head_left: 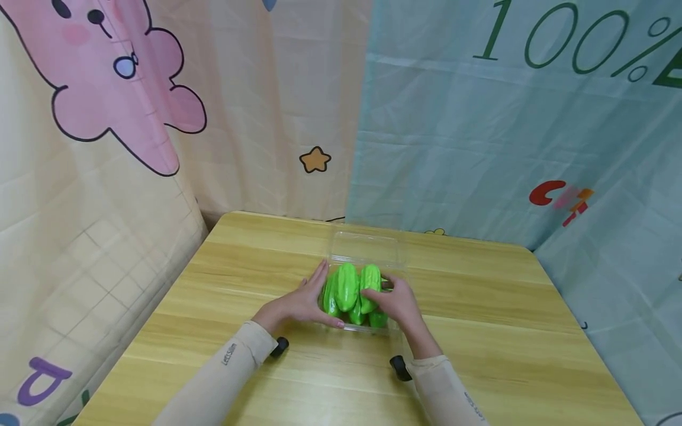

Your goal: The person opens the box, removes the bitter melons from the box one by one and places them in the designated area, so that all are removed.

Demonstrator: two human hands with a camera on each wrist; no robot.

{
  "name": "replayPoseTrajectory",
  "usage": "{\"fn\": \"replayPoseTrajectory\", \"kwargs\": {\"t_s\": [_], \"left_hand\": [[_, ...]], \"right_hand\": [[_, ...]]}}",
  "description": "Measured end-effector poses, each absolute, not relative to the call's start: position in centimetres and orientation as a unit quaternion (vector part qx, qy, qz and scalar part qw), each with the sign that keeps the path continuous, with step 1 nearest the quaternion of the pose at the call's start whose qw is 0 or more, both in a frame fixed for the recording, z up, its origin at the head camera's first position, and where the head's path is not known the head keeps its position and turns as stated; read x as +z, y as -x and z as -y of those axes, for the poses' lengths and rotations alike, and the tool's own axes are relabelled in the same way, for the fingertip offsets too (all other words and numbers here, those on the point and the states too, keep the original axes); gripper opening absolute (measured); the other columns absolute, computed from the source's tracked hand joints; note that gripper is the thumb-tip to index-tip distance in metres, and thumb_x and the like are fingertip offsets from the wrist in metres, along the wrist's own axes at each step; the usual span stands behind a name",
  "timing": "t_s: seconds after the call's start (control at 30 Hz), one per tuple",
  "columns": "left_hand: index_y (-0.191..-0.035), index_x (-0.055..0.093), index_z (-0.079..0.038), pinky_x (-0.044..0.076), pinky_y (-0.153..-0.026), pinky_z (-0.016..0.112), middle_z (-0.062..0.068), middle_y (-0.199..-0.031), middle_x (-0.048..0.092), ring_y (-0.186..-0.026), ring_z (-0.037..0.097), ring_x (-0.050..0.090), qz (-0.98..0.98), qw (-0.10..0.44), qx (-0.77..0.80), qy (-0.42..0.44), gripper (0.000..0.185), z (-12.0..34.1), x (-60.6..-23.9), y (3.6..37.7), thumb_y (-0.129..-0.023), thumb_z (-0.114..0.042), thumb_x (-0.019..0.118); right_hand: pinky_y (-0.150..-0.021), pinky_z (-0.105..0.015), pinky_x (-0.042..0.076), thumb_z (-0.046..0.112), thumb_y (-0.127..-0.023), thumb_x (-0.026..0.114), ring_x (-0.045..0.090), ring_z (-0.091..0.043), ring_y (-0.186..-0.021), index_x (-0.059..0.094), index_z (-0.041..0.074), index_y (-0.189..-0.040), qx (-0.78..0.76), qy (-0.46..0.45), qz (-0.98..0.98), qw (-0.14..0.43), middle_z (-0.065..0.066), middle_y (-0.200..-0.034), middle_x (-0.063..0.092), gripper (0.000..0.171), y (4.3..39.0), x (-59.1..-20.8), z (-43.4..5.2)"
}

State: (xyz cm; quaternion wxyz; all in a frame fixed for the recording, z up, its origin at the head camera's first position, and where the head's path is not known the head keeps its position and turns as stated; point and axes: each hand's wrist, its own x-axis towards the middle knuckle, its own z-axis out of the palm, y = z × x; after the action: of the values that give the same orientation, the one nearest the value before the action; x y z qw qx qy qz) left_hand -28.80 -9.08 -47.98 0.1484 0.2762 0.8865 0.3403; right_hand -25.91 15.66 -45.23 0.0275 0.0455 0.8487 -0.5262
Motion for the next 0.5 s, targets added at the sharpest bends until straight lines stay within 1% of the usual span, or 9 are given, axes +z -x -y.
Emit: {"fn": "replayPoseTrajectory", "kwargs": {"t_s": [0.3, 0.4, 0.5], "left_hand": [[-0.158, -0.017, -0.008, -0.004, -0.119, 0.055, 0.011, -0.165, -0.023, -0.150, 0.026, -0.014, -0.888, 0.143, 0.337, -0.278, 0.146, 9.16, -48.14, 28.87, -0.070, -0.066, 0.084], [-0.158, -0.017, -0.008, -0.003, -0.119, 0.054, 0.010, -0.165, -0.023, -0.150, 0.026, -0.013, -0.890, 0.143, 0.334, -0.276, 0.146, 9.15, -48.05, 28.76, -0.069, -0.065, 0.084], [-0.158, -0.017, -0.009, -0.003, -0.119, 0.054, 0.009, -0.165, -0.023, -0.150, 0.027, -0.013, -0.891, 0.144, 0.332, -0.275, 0.146, 9.17, -47.99, 28.64, -0.069, -0.065, 0.084]], "right_hand": [[-0.074, -0.036, 0.060, 0.026, -0.083, 0.084, 0.064, -0.036, -0.110, 0.047, 0.001, -0.147, -0.556, -0.042, -0.830, 0.003, -0.025, -0.131, 0.060, 0.078, 25.58, -45.47, -16.06], [-0.075, -0.037, 0.060, 0.024, -0.083, 0.084, 0.063, -0.037, -0.112, 0.047, 0.002, -0.147, -0.566, -0.039, -0.823, -0.008, -0.024, -0.133, 0.059, 0.077, 25.44, -45.57, -16.25], [-0.079, -0.040, 0.060, 0.023, -0.084, 0.084, 0.062, -0.038, -0.114, 0.047, 0.003, -0.148, -0.573, -0.033, -0.819, -0.020, -0.024, -0.134, 0.058, 0.076, 25.31, -45.59, -16.54]]}}
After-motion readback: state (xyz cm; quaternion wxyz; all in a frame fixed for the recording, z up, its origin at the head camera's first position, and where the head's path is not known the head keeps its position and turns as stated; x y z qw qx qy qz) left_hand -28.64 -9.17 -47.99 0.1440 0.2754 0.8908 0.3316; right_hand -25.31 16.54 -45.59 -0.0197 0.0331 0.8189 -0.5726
